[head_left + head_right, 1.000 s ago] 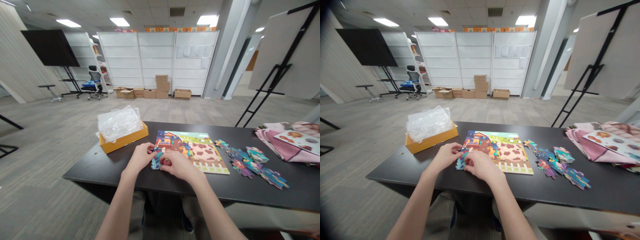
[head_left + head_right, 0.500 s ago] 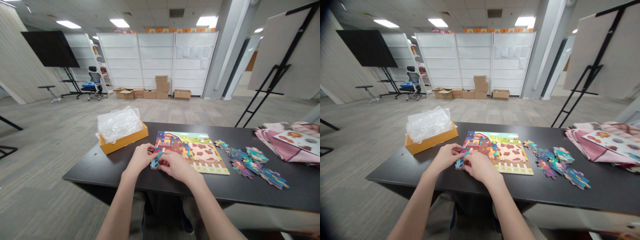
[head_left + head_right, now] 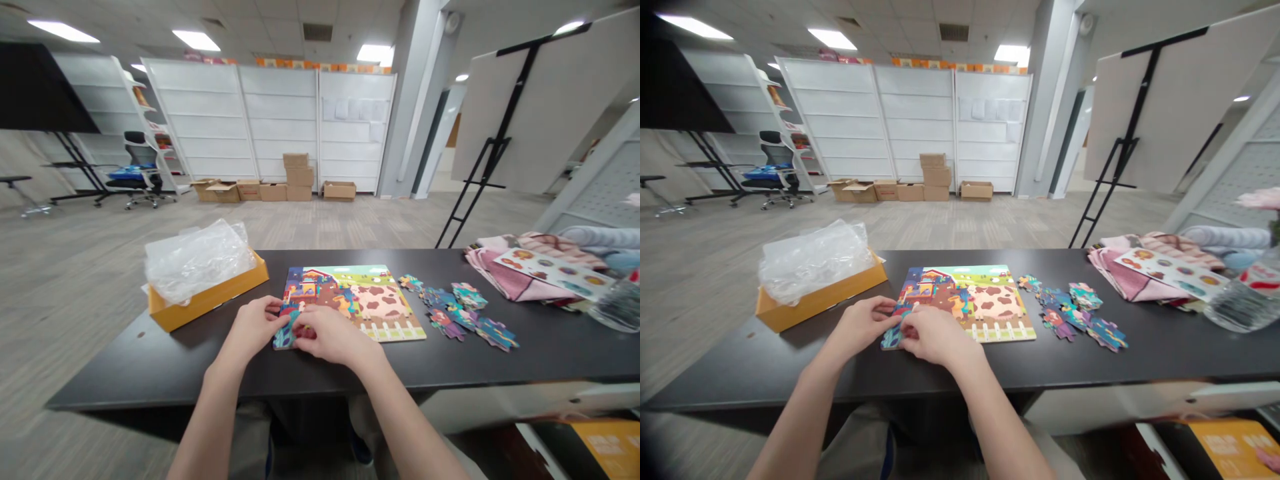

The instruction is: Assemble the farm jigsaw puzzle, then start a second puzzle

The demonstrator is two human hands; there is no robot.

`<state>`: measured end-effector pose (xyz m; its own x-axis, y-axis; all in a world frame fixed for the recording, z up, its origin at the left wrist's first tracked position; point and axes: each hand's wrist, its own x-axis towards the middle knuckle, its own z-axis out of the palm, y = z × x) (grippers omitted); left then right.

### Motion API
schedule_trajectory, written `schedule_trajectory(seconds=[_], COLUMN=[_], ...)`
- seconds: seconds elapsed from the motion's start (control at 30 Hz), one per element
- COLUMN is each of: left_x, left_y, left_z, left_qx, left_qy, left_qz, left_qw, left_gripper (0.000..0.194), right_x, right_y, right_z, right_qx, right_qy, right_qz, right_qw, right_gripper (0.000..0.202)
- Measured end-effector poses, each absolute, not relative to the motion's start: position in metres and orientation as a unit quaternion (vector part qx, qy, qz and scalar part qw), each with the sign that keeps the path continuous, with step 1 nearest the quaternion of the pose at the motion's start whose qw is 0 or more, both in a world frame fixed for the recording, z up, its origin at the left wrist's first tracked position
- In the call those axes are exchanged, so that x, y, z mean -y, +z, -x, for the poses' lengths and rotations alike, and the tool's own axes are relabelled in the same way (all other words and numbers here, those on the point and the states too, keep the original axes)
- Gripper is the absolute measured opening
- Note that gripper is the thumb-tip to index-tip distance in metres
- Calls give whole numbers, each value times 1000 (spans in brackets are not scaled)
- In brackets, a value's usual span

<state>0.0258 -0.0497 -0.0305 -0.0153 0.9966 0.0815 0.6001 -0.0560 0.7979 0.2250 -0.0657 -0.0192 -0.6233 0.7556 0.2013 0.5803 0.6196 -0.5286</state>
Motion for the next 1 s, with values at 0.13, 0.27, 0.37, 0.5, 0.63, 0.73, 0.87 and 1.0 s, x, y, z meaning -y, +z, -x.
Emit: schedule_trajectory(seconds=[0.13,0.27,0.37,0.5,0.63,0.73,0.87,1.0], left_x=[49,49,48,46,44,43,43,44], left_y=[-31,-29,-28,-29,-30,-30,-29,-25], left_z=[-25,-26,-26,-25,-25,-25,-23,-17], left_qx=[-633,-641,-641,-646,-657,-663,-670,-679], left_qy=[334,331,336,324,306,300,296,307], left_qz=[-639,-644,-647,-651,-649,-648,-646,-635], left_qw=[282,255,239,235,232,225,215,203], left_gripper=[35,34,34,36,45,48,50,45], right_x=[57,51,54,64,66,61,59,65], right_y=[-4,12,9,-11,-25,-27,-23,-7], right_z=[-252,-324,-399,-476,-496,-489,-484,-486], right_qx=[849,777,707,625,624,635,633,659], right_qy=[208,132,43,-14,6,42,63,103], right_qz=[410,556,673,769,774,765,764,732], right_qw=[260,264,212,133,111,102,110,140], right_gripper=[8,16,26,35,47,38,36,25])
